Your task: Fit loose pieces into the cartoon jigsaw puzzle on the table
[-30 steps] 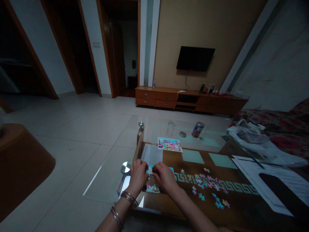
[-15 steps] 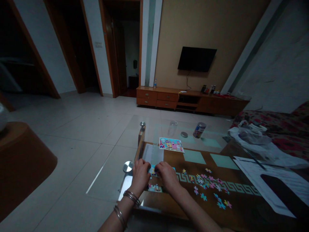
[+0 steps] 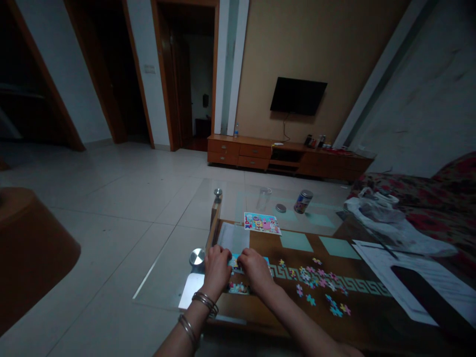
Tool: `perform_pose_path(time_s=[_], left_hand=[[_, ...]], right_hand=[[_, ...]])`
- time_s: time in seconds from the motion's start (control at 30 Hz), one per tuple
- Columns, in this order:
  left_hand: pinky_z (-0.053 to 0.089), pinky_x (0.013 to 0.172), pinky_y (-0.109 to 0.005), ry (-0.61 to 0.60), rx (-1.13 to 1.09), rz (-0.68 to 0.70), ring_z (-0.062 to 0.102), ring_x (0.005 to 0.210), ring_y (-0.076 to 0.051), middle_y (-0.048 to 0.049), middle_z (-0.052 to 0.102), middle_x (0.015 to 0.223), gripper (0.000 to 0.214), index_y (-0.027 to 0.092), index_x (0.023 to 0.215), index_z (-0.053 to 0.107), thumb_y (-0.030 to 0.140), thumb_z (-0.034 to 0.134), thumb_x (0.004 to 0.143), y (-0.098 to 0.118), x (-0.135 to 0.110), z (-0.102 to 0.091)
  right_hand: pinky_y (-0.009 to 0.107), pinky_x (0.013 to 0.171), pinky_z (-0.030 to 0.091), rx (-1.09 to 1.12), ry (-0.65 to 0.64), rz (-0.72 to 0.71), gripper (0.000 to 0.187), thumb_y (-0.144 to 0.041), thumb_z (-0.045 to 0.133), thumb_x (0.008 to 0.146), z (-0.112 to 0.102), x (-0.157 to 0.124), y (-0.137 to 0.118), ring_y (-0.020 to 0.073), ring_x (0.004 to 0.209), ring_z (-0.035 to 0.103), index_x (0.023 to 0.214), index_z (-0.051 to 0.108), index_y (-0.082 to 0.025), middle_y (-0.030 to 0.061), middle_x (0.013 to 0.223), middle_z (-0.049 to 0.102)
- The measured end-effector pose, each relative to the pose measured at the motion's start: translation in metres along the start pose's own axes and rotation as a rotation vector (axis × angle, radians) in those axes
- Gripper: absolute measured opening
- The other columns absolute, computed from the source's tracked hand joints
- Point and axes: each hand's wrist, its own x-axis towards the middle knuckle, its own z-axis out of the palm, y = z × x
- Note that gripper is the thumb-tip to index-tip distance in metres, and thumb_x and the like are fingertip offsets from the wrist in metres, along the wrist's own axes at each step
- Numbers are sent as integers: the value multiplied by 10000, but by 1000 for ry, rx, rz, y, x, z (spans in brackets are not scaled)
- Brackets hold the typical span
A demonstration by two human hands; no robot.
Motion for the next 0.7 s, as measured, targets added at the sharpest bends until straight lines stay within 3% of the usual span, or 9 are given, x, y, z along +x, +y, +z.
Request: perform_pose_path(time_s=[0.7], left_hand=[[301,918,-330,42,-72,29,427,1083,-231,-67,523,1079,247,191,953,630,86,551,744,-5,-4,-2]], right_hand=[[287,766,439,-389,-109,-166,236,-48,496,818,-7,0,-22,250,924,601,929,697,-101,158,974,657]])
